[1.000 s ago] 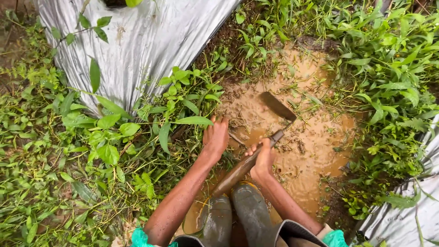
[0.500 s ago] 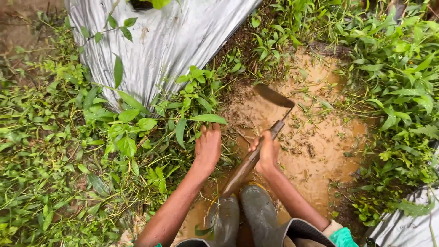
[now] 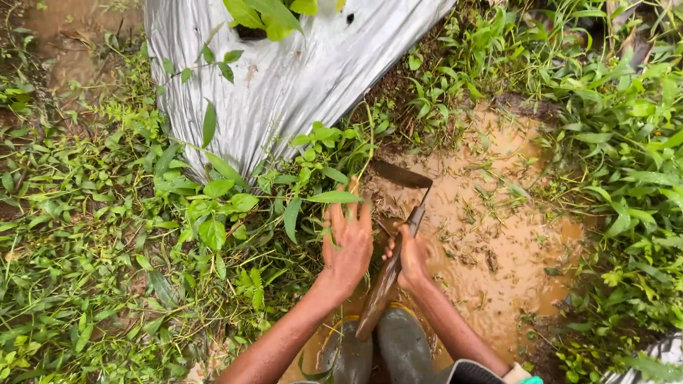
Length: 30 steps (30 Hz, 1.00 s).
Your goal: The person uses a hoe to dig into the muddy soil and remove weeds from a narrow channel between plastic-covered mounds. They repeatedly strike the ground to loosen the earth and pull out the vegetation by hand, clearing the area of unwanted plants.
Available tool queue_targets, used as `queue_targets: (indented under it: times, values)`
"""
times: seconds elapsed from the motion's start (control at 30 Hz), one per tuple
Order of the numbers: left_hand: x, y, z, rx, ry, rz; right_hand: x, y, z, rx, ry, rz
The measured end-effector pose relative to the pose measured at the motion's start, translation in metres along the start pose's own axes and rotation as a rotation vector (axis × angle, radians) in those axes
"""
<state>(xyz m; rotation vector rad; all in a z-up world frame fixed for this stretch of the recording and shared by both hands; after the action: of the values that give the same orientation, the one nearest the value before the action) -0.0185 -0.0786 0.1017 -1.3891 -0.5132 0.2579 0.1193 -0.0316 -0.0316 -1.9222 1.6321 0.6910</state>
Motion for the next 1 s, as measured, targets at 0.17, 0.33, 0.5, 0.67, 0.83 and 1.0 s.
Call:
queue_targets:
  times: [0.17, 0.33, 0.5, 0.67, 0.83, 1.0]
  values:
    - [-0.025, 0.023, 0.045, 0.247, -0.11, -0.002, 0.03, -0.008, 0.025, 0.017, 0.028, 0.059]
    - [-0.034, 0.067, 0.044, 0.067, -0.206, -0.078, -0.023, -0.009, -0.006, 0.002, -0.04, -0.038]
    - [-0.043, 0.113, 0.044, 0.054, -0.172, -0.061, -0.089, -0.005, -0.015, -0.094, -0.307, -0.035]
    - [-0.06, 0.149, 0.037, 0.049, -0.133, -0.026, -0.155, 0.016, -0.042, -0.204, -0.738, -0.085]
    - [-0.054, 0.118, 0.034, 0.083, -0.085, -0.039, -0.099, 0.024, -0.002, -0.206, -0.605, -0.302]
    - [-0.053, 0.151, 0.03, 0.049, -0.023, -0.01, -0.102, 0.015, -0.024, -0.167, -0.499, -0.31]
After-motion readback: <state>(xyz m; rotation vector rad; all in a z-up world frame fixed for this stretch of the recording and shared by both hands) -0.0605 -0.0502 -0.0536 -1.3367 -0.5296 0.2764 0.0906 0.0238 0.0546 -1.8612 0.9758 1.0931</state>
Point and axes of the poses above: each hand's wrist, its own z-axis towards the middle knuckle, its own y-axis out of the palm, x = y × z, the point moved 10 cm from there along z, towards the middle knuckle, and after that the axes turned 12 degrees about x, right-handed, at the moved point
